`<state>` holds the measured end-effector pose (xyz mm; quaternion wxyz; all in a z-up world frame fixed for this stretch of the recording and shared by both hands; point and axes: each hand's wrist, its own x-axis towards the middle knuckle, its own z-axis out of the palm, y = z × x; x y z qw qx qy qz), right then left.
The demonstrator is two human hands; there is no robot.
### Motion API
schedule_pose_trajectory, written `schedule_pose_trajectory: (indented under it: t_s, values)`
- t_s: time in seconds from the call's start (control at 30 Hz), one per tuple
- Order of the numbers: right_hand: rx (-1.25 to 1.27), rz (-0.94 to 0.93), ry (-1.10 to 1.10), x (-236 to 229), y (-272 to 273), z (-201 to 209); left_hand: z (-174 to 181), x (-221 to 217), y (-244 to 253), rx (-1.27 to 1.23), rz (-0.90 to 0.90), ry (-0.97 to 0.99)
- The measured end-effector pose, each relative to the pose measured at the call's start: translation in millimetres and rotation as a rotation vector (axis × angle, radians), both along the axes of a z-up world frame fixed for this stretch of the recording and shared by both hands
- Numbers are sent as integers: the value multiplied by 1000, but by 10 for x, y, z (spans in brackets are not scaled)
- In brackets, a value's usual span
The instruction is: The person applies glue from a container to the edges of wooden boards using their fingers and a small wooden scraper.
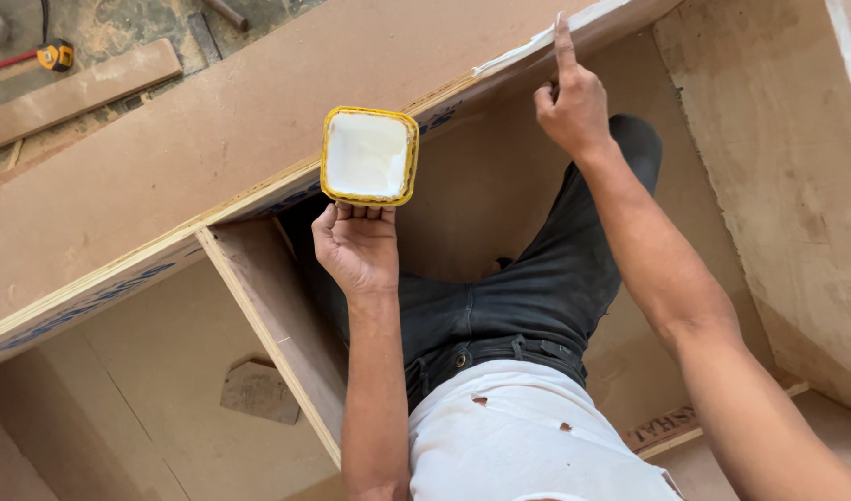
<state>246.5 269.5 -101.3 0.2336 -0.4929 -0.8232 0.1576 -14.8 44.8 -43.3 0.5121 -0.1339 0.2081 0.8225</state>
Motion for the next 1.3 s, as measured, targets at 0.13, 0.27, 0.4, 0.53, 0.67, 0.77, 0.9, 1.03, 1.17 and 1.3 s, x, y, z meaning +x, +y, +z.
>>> schedule_pose_trajectory:
  t_s: [0.13,0.27,0.4,0.53,0.67,0.77,0.9,1.03,1.17,1.3]
  values:
    - [4,99,-2,-42,-63,-142,1,-13,-28,-54,7,4]
    - [24,61,-51,-347,-246,-295,-6,-66,-59,-54,28,11]
    - [11,234,-122,-601,-583,-267,-43,-86,-95,-11,34,5]
    - [172,199,-29,-519,-471,-44,-72,-154,-143,-15,39,2]
    - [207,41,-34,-389,-274,14,-81,-199,-200,-31,50,-11]
    - [-14,29,-34,-490,-323,-118,-82,-210,-220,-53,61,-25]
    - [27,185,113,-632,-396,-219,-75,-226,-273,-15,71,-22]
    - [20,148,97,-730,-525,-198,-63,-276,-332,-17,87,-14]
    - [25,277,12,-885,-835,-255,-63,-302,-340,-13,100,-5]
    - [45,287,99,-825,-758,-220,-44,-326,-366,-46,106,-9]
